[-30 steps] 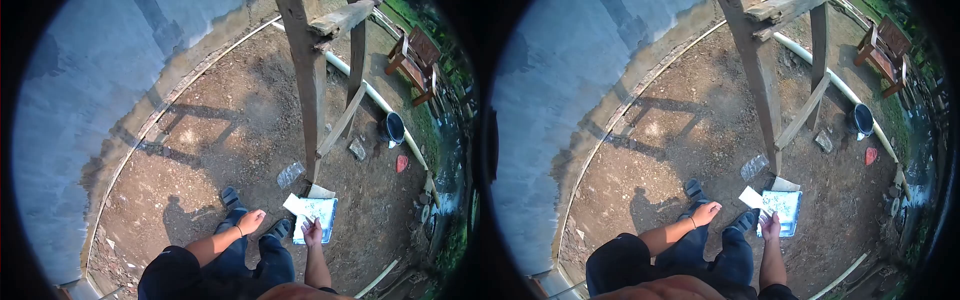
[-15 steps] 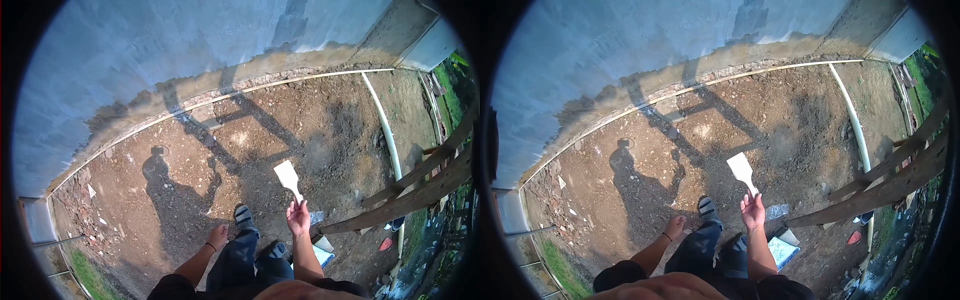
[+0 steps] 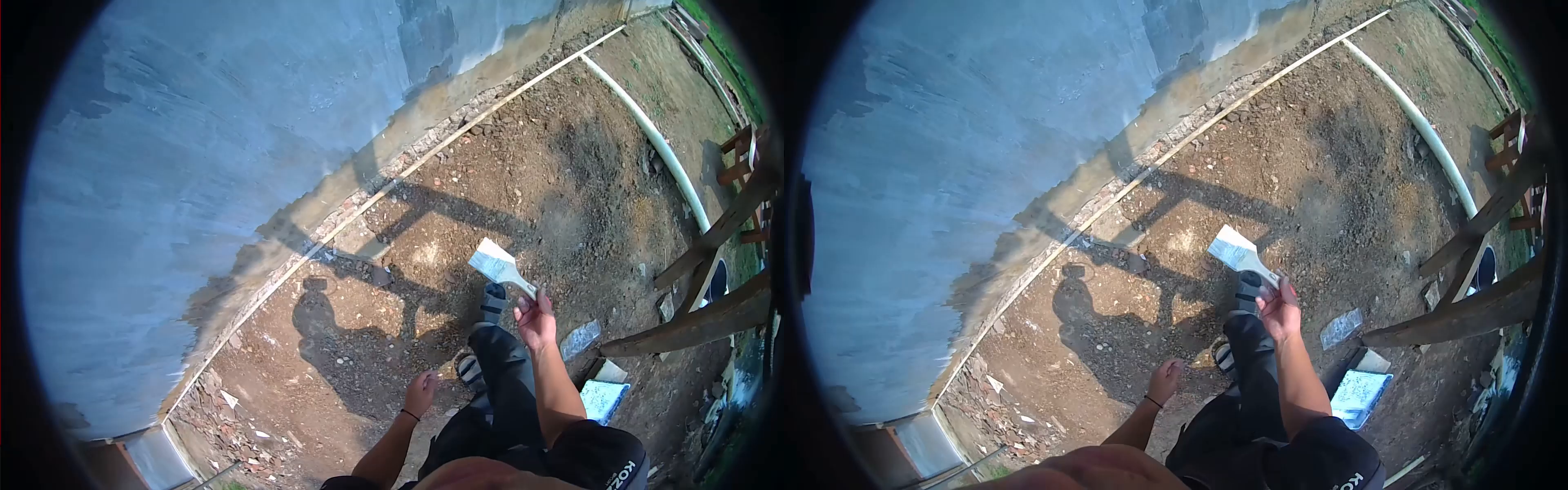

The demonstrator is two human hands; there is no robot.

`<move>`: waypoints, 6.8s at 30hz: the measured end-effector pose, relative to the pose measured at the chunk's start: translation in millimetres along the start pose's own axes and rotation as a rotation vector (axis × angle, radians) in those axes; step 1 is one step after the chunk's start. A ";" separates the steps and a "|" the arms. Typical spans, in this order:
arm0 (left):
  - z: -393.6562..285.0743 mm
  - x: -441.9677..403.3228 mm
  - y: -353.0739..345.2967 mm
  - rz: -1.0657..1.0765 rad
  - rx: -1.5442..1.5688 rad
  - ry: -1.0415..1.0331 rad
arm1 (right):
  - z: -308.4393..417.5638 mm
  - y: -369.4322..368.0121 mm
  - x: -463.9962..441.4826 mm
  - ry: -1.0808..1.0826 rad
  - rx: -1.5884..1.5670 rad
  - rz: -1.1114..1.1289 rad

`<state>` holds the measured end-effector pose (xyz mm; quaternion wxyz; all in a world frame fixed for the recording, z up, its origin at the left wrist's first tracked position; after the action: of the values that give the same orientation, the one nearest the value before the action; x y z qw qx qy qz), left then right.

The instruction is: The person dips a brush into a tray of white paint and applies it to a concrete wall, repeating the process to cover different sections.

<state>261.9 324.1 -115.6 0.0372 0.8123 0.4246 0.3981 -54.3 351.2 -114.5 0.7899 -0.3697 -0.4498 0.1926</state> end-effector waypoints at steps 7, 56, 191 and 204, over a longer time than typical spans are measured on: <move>-93.8 -112.3 35.7 0.189 -0.192 -0.009 | 31.3 -80.1 -101.2 0.134 -0.021 0.032; -422.5 -384.1 144.0 -0.370 -0.134 -0.937 | -145.1 -253.9 -301.2 0.616 0.380 -0.460; -553.7 -416.4 109.0 0.165 -1.350 -0.957 | 21.8 -255.7 -421.0 0.729 -0.041 -0.501; -535.0 -396.3 130.4 0.207 -1.392 -0.952 | 28.0 -273.7 -380.3 0.725 -0.201 -0.262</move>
<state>-142.7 -192.6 56.4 0.6667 0.7197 -0.0545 0.1858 -284.1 -58.1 -114.3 0.8752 -0.4286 -0.2019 -0.0977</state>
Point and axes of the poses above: each hand's wrist, its own x-axis away from the middle knuckle, its own y-axis out of the back of the hand, z = x × y, the point moved 7 cm from there along -x, towards the middle knuckle, and after that the axes turned 5 degrees about y, right-handed, at the moved point
